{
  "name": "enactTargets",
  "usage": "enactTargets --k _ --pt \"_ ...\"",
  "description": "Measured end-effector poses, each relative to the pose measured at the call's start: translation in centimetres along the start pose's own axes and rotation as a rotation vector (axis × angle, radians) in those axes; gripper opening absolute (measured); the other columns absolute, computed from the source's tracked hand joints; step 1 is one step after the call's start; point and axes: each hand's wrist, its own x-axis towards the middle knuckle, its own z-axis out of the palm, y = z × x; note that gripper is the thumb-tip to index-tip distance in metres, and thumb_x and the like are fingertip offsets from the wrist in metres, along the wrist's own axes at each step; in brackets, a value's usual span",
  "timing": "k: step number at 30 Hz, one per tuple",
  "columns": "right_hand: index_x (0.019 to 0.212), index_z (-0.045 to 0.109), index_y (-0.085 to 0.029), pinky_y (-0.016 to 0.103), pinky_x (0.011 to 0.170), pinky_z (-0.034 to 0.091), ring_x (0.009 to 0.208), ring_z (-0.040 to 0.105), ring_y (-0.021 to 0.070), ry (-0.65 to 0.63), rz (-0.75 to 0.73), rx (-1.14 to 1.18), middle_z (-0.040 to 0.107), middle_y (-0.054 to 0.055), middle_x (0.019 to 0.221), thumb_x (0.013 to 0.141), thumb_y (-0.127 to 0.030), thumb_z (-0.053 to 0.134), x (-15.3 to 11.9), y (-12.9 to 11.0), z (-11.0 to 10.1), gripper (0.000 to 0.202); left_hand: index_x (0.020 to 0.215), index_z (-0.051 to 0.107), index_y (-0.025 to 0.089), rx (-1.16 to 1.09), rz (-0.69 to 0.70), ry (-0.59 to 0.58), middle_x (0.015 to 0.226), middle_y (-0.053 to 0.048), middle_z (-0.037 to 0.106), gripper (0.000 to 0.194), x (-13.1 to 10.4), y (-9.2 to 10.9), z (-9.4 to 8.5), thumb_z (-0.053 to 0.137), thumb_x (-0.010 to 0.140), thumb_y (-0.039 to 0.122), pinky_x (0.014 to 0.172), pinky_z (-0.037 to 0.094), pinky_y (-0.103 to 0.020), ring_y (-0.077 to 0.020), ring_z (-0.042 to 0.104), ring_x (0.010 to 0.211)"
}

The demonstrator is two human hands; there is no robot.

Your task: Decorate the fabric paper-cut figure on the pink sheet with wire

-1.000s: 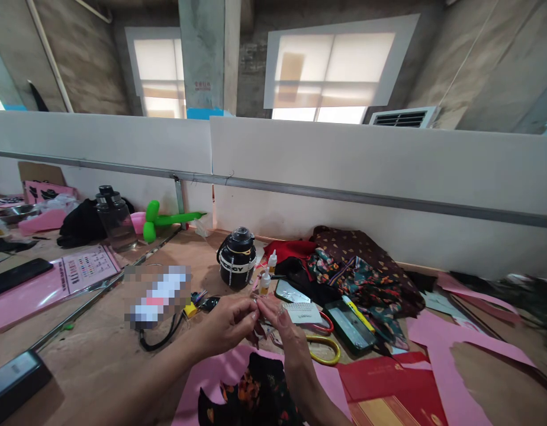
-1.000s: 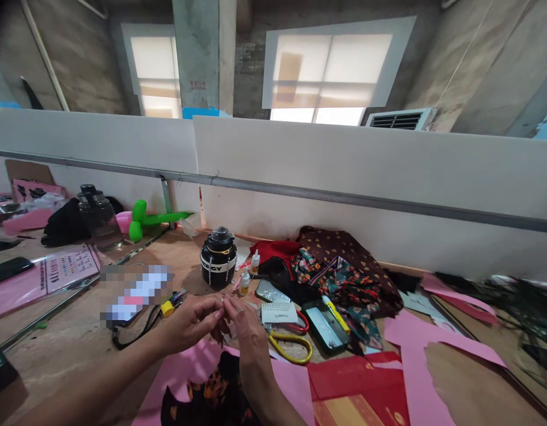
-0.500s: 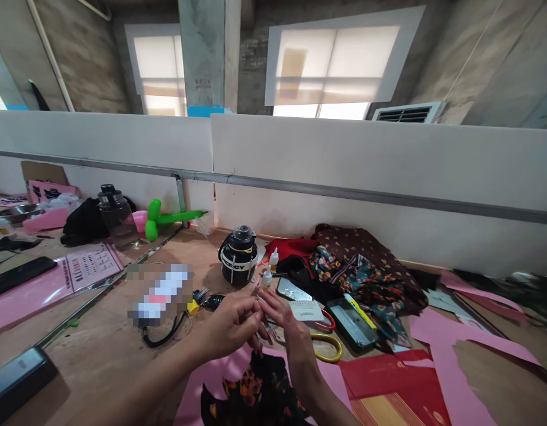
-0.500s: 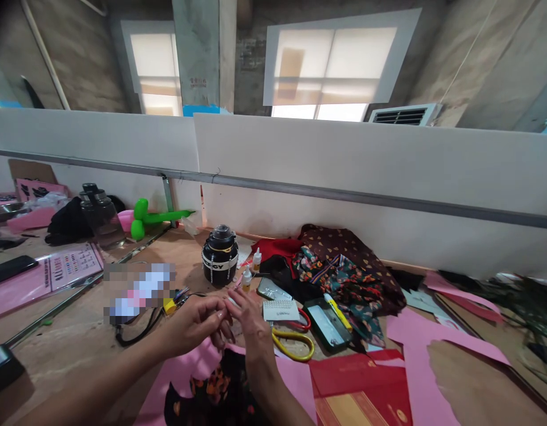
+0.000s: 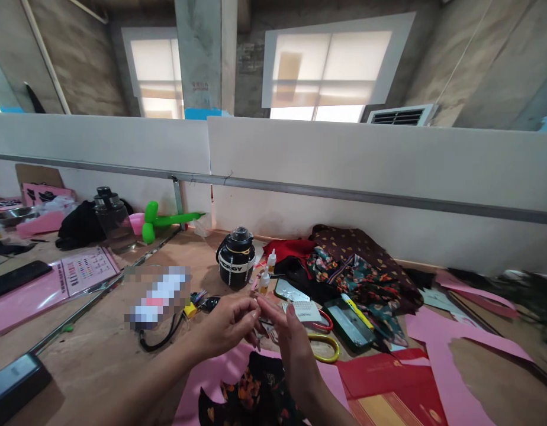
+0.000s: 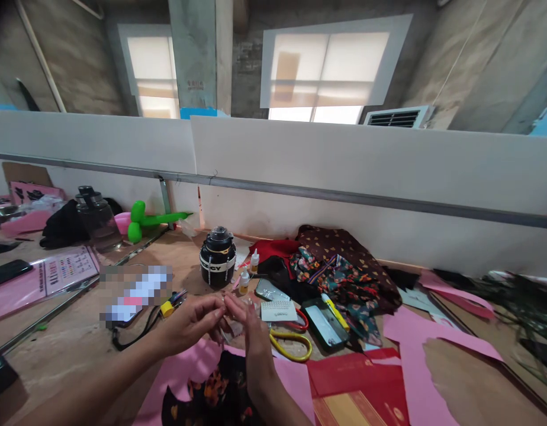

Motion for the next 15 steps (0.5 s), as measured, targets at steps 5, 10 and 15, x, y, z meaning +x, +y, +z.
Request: enactTargets --k 5,10,15 --pt "0.112 0.067 -0.030 0.044 0.113 0.017 0.132 0.037 0.0255 -0.029 -0.170 -0.260 0.055 0.001 0.134 0.086 -0.066 0.035 -0.04 0.12 -0.42 0.055 0.087 0.056 0.013 0.020 0.014 -0.009 0.077 -0.004 0.062 0.035 -0.07 -0.57 -0.17 0.045 0.089 0.047 0.061 0.054 -0.026 -0.0130 0.064 0.061" --pt "0.112 0.067 -0.031 0.044 0.113 0.017 0.132 0.036 0.0260 -0.023 -0.181 -0.331 0.054 0.001 0.135 0.084 -0.067 0.037 -0.15 -0.13 -0.38 0.055 0.085 0.056 0.013 0.035 0.031 0.001 0.076 -0.005 0.063 0.032 0.00 -0.50 -0.17 0.045 0.089 0.042 0.060 0.055 -0.025 -0.0129 0.065 0.061" --pt "0.107 0.071 -0.023 0.043 0.113 0.016 0.132 0.038 0.0268 -0.019 0.053 0.027 0.061 0.005 0.128 0.081 -0.070 0.041 0.18 -0.05 0.04 0.062 0.079 0.054 0.014 0.040 0.009 0.026 0.075 -0.004 0.063 0.025 0.02 -0.63 -0.10 0.049 0.087 0.037 0.059 0.055 -0.024 -0.0124 0.065 0.059"
